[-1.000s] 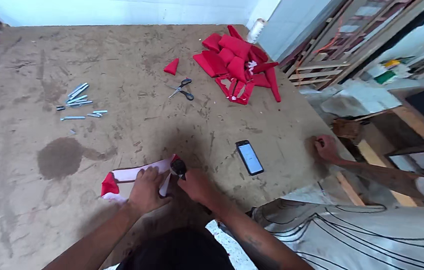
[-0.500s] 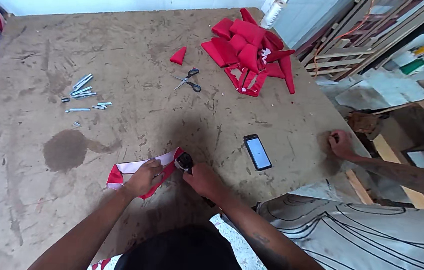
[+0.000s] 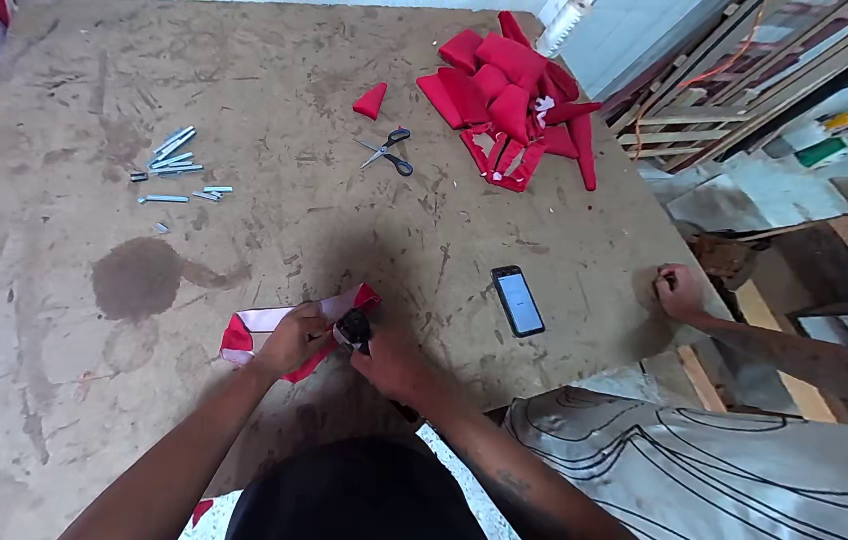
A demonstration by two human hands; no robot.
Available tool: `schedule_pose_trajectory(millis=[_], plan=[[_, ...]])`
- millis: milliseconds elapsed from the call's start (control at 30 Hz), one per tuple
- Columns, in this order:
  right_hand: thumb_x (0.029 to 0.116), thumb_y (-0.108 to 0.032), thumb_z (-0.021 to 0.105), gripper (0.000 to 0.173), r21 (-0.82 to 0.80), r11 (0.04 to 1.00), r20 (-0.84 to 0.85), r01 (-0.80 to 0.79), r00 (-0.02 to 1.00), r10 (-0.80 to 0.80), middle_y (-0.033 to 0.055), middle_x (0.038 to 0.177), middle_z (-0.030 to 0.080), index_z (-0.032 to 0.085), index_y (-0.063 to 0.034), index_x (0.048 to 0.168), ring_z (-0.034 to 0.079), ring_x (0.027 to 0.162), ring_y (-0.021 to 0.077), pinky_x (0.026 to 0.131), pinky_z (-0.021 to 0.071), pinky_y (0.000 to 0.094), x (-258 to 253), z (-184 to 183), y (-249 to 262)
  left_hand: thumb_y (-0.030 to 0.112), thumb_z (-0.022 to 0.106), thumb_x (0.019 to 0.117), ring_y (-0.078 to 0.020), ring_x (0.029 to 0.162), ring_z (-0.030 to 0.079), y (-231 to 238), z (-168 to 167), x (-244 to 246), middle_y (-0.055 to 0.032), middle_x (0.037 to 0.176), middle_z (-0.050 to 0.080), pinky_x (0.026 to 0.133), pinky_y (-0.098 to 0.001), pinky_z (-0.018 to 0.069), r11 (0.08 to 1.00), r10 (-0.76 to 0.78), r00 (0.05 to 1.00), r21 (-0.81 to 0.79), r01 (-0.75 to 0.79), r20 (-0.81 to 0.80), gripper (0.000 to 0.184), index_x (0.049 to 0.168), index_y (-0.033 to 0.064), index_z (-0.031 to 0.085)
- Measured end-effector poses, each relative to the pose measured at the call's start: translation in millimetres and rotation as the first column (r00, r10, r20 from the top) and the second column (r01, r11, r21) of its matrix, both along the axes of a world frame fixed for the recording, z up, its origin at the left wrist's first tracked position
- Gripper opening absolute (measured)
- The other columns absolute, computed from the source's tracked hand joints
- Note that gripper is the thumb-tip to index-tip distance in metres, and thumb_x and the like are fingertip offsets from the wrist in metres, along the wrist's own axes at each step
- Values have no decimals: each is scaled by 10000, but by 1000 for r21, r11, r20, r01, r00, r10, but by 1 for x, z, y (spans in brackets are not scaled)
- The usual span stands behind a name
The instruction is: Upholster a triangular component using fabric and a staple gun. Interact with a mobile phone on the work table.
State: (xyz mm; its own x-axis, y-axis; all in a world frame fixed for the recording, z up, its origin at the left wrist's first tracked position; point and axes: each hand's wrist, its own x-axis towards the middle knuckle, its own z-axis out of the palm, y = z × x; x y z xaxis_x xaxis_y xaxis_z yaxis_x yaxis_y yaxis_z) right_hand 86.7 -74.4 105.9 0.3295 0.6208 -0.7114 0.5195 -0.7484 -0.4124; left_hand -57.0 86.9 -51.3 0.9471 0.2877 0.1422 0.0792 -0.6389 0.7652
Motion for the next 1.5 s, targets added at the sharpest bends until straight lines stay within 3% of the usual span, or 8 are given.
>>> schedule_pose_trajectory(millis=[233, 333, 467, 533, 600, 700, 1167, 1500], plan=[[1008, -388, 537, 401, 7, 1000, 30, -14, 999, 13, 155, 991, 677, 619, -47, 1203, 688, 938, 302, 827, 557, 505, -18, -1, -2, 224, 626, 978, -161, 1031, 628, -5, 12, -8, -28, 981, 667, 980, -370, 525, 996, 24, 999, 82, -22, -25, 214, 871, 80, 742], [1012, -387, 529, 397, 6, 1000, 31, 6, 1000, -6, 155, 990, 679, 622, -45, 1191, 691, 933, 299, 825, 559, 502, -20, -1, -4, 432, 516, 1002, -169, 1102, 611, 0, 15, -25, -3, 1020, 676, 1033, -422, 481, 977, -67, 997, 201, 74, -41, 376, 874, 155, 736], [1007, -372, 536, 387, 13, 999, 36, 29, 999, -30, 155, 1013, 687, 625, -50, 1205, 692, 960, 299, 841, 560, 506, -24, -2, -4, 894, 514, 768, -231, 1250, 564, -5, 21, -38, -1, 1188, 686, 1030, -514, 459, 850, -167, 961, 462, 254, -222, 714, 902, 225, 724], [1006, -375, 536, 385, 6, 999, 44, 35, 998, -35, 151, 1002, 688, 625, -52, 1195, 694, 959, 302, 833, 563, 509, -25, -3, -4, 778, 528, 869, -232, 1257, 559, -5, 17, -37, -1, 1101, 693, 1041, -503, 451, 824, -219, 950, 478, 303, -224, 614, 867, 195, 722], [1004, -378, 539, 378, 10, 999, 52, 45, 998, -46, 147, 989, 685, 623, -59, 1188, 693, 951, 299, 824, 561, 511, -25, -5, -4, 481, 549, 999, -199, 1142, 603, 4, 8, -37, -8, 1020, 699, 1006, -444, 462, 874, -250, 956, 389, 291, -153, 425, 789, 150, 714], [999, -375, 540, 358, 25, 999, 66, 45, 997, -46, 129, 963, 686, 620, -75, 1178, 698, 924, 283, 802, 567, 495, -27, -8, -4, 286, 552, 1016, -185, 974, 621, 15, -6, -41, -31, 889, 656, 945, -411, 487, 941, -246, 969, 233, 245, -25, 411, 652, 109, 615], [998, -339, 529, 317, 32, 999, 91, -11, 996, 8, 107, 896, 662, 610, -84, 1168, 683, 849, 264, 755, 564, 479, -49, -4, 2, 177, 680, 897, -145, 805, 588, 18, -15, -44, 15, 737, 588, 814, -354, 519, 990, -112, 990, 91, 104, 82, 303, 606, 116, 619], [985, -343, 526, 368, 74, 996, 73, -57, 996, 51, 132, 997, 680, 611, -70, 1217, 686, 951, 286, 824, 557, 497, -85, -6, -5, 153, 677, 893, -156, 865, 616, 16, -12, -47, 8, 788, 612, 871, -387, 534, 991, -87, 993, 111, 79, 75, 245, 652, 124, 648]])
